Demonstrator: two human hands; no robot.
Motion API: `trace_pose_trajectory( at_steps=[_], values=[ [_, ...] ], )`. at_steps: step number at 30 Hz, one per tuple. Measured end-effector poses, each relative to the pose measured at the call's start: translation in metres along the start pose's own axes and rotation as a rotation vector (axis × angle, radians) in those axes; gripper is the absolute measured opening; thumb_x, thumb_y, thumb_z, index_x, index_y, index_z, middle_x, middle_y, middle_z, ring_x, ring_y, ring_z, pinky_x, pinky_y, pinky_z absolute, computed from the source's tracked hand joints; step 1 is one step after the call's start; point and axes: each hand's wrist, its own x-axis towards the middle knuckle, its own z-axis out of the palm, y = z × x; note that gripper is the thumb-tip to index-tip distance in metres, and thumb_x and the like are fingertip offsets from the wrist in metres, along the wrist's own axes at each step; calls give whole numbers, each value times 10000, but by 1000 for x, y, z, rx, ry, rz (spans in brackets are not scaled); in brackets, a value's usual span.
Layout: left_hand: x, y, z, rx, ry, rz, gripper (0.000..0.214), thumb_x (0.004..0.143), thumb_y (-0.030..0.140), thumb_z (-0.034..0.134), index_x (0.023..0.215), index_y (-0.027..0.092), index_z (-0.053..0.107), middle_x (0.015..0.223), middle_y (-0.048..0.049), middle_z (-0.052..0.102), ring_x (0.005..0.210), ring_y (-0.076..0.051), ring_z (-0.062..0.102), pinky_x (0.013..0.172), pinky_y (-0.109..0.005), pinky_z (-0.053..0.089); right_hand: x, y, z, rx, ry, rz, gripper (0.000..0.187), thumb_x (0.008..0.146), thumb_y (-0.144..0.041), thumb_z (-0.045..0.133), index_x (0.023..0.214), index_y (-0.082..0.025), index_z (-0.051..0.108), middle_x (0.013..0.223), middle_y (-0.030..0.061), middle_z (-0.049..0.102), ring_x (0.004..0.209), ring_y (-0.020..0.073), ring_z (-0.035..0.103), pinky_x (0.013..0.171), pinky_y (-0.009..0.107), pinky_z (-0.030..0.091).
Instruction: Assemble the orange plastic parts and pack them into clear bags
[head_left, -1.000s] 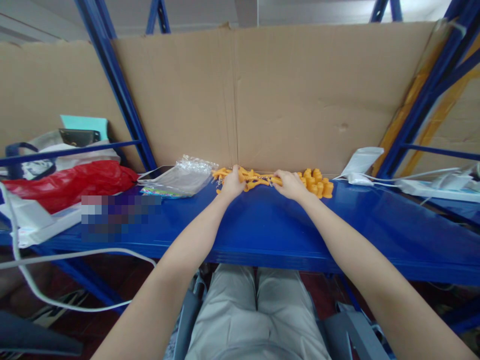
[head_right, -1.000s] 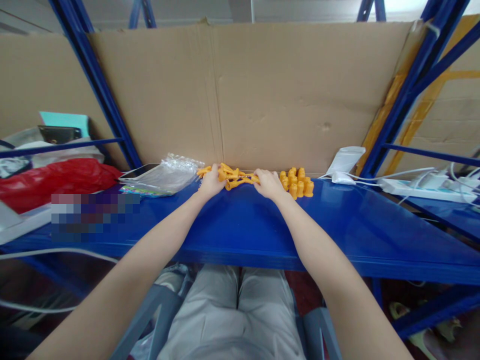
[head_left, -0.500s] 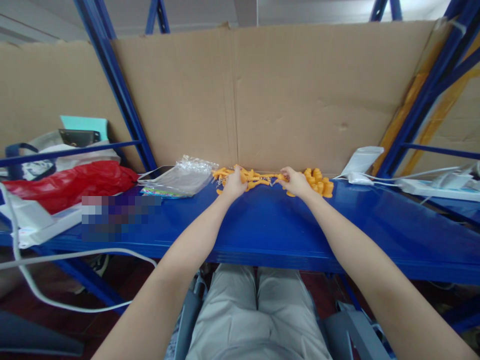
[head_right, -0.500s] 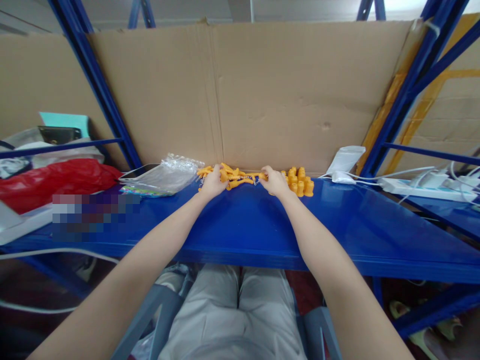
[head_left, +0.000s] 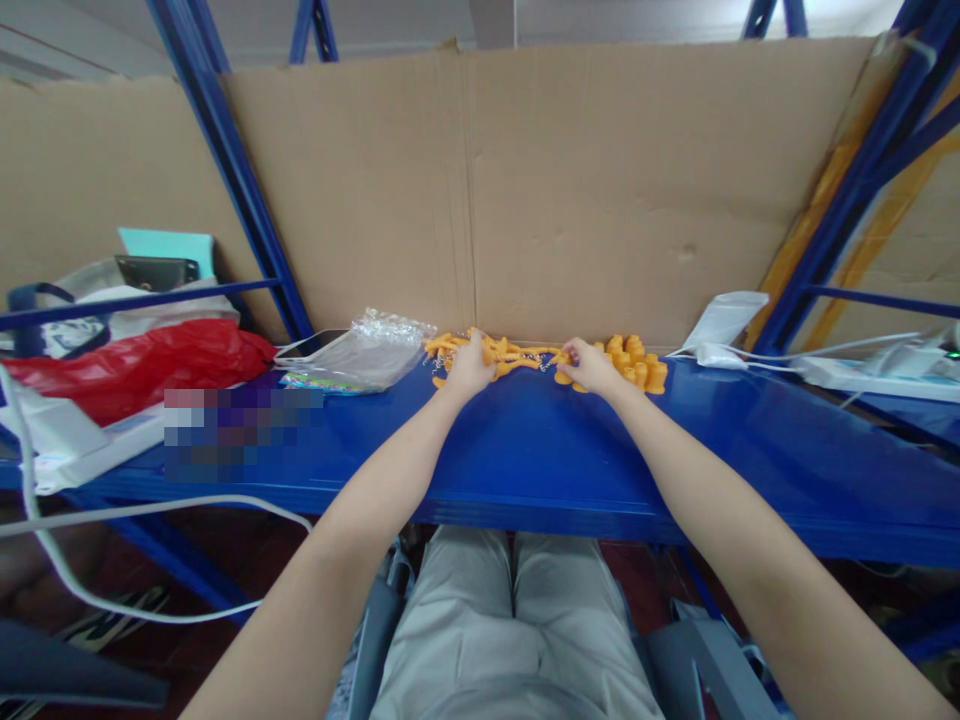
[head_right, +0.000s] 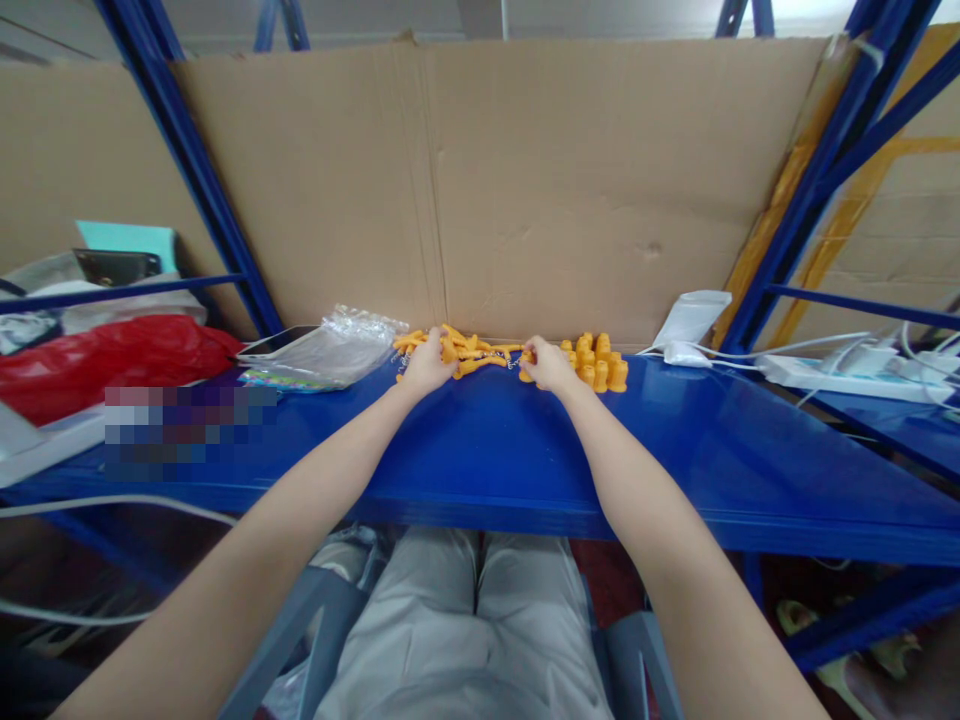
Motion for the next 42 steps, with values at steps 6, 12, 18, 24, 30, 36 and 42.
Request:
trace_pose_trajectory(
  at_steps=[6,12,18,24,30,36,42],
  values=[
    [0,2,-1,49,-18,4,414,746,60,610,1115,174,460,965,-80,649,944,-226,638,842,-327,482,-10,-15,-14,-269,-174,88,338,874,-252,522,1209,-206,537,1121,108,702,1052,269,626,913,415,413],
    [-1,3,-1,68,-16,6,466,729,55,635,1148,157,457,975,-93,660,961,-234,647,857,-334,479,-15,-26,-23,-378,-238,104,404,893,-234,494,1292,-171,490,1200,164,667,1154,319,585,965,479,368],
    [0,-1,2,94,-6,23,450,735,60,621,1144,163,464,966,-97,659,963,-242,646,851,-348,489,-16,-27,-25,-416,-251,123,415,880,-197,508,1293,-156,482,1202,188,659,1163,331,582,963,491,372],
    [3,-5,5,132,-10,17,445,746,90,616,1151,186,460,977,-98,656,978,-256,645,864,-369,495,-19,-30,-25,-439,-245,149,461,880,-188,497,1334,-119,452,1203,208,649,1166,329,574,992,524,340],
    [2,-6,5,159,-9,45,461,753,85,605,1177,170,447,996,-104,666,979,-244,648,856,-360,498,-21,-31,-22,-482,-161,101,399,886,-198,490,1278,-131,515,1290,198,581,1216,327,523,997,532,335],
    [3,-5,5,156,-21,46,465,768,99,602,1199,160,439,1023,-117,664,987,-241,650,857,-354,499,-20,-32,-20,-495,-162,80,405,887,-162,481,1291,-141,507,1317,178,565,1228,308,514,996,515,332],
    [3,-6,5,154,-21,44,466,768,100,599,1197,183,437,1032,-103,665,999,-235,644,878,-369,498,-18,-24,-19,-483,-142,79,386,890,-156,458,1270,-138,524,1299,177,577,1214,306,523,983,514,338]
  ],
)
